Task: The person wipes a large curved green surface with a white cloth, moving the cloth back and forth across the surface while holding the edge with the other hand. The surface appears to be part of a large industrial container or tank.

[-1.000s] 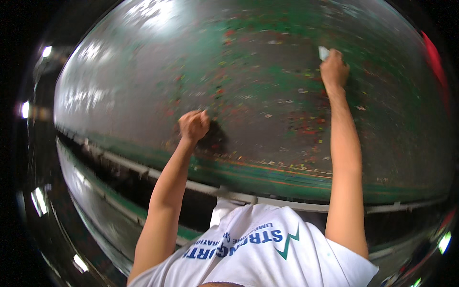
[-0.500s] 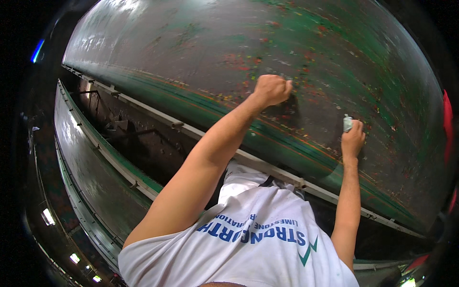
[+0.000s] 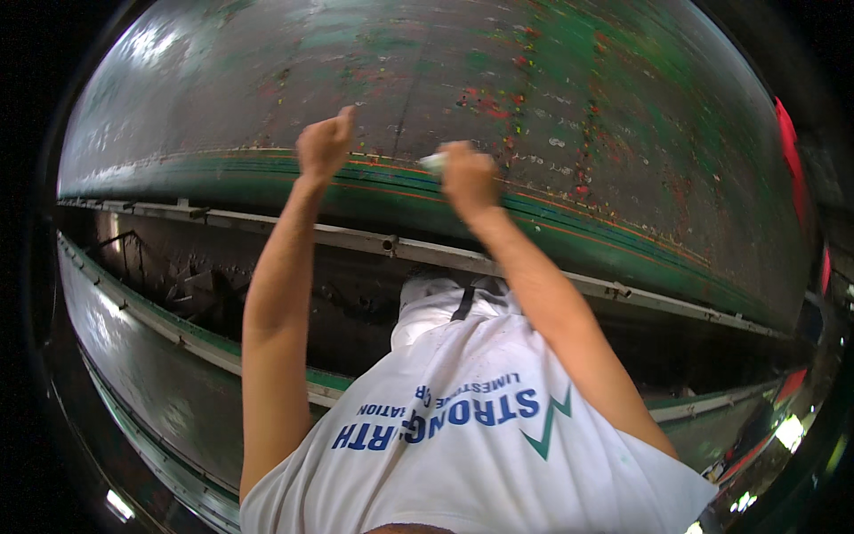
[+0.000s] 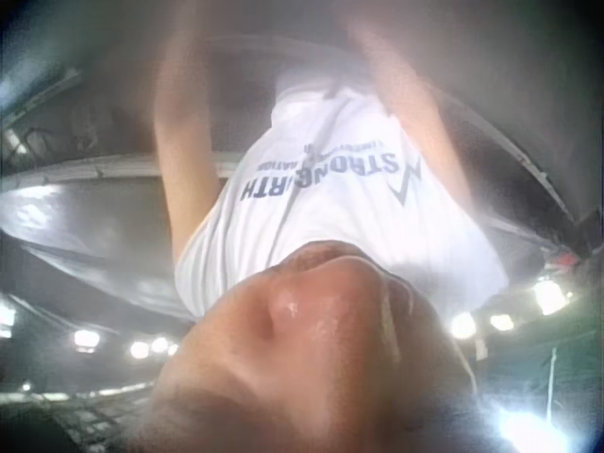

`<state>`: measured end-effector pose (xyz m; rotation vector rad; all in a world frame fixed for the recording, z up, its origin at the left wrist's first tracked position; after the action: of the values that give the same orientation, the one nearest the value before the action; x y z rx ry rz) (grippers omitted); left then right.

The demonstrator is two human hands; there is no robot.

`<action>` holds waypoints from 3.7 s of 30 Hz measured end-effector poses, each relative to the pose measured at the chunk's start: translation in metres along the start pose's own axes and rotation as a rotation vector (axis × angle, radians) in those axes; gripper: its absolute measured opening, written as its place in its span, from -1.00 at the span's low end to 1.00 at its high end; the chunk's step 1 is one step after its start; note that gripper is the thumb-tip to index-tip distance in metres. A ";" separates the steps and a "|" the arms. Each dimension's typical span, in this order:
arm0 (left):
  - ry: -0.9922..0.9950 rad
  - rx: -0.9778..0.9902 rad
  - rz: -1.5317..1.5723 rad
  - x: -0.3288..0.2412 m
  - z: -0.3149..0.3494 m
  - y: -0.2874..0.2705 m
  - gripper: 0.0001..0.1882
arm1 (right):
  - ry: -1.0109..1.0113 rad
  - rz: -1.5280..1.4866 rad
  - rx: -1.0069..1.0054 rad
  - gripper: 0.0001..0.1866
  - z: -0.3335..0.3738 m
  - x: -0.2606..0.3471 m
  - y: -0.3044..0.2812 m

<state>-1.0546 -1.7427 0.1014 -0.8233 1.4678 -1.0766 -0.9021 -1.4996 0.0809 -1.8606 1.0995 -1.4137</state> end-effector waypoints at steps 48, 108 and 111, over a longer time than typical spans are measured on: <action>0.344 -0.196 -0.171 0.072 0.032 0.001 -0.51 | -1.158 -0.418 0.684 -0.90 0.047 0.023 -0.017; 0.319 -0.159 -0.061 0.078 0.031 -0.006 -0.62 | 0.318 -0.035 -0.229 -0.85 -0.448 -0.219 0.068; 0.338 -0.182 -0.079 0.077 0.032 -0.006 -0.62 | 0.058 -0.401 -0.130 -0.69 -0.456 -0.048 0.187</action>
<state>-1.0371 -1.8212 0.0800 -0.8615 1.8512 -1.1959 -1.3941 -1.5325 0.0387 -2.2385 0.8948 -1.6548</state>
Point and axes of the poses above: each hand's wrist, its own z-axis away from the middle knuckle, its own y-axis out of the palm, x = y × z, the point moved 7 cm from there along -z, towards the middle knuckle, and after that the axes turned 6 degrees about -z, right-handed, at the moved point
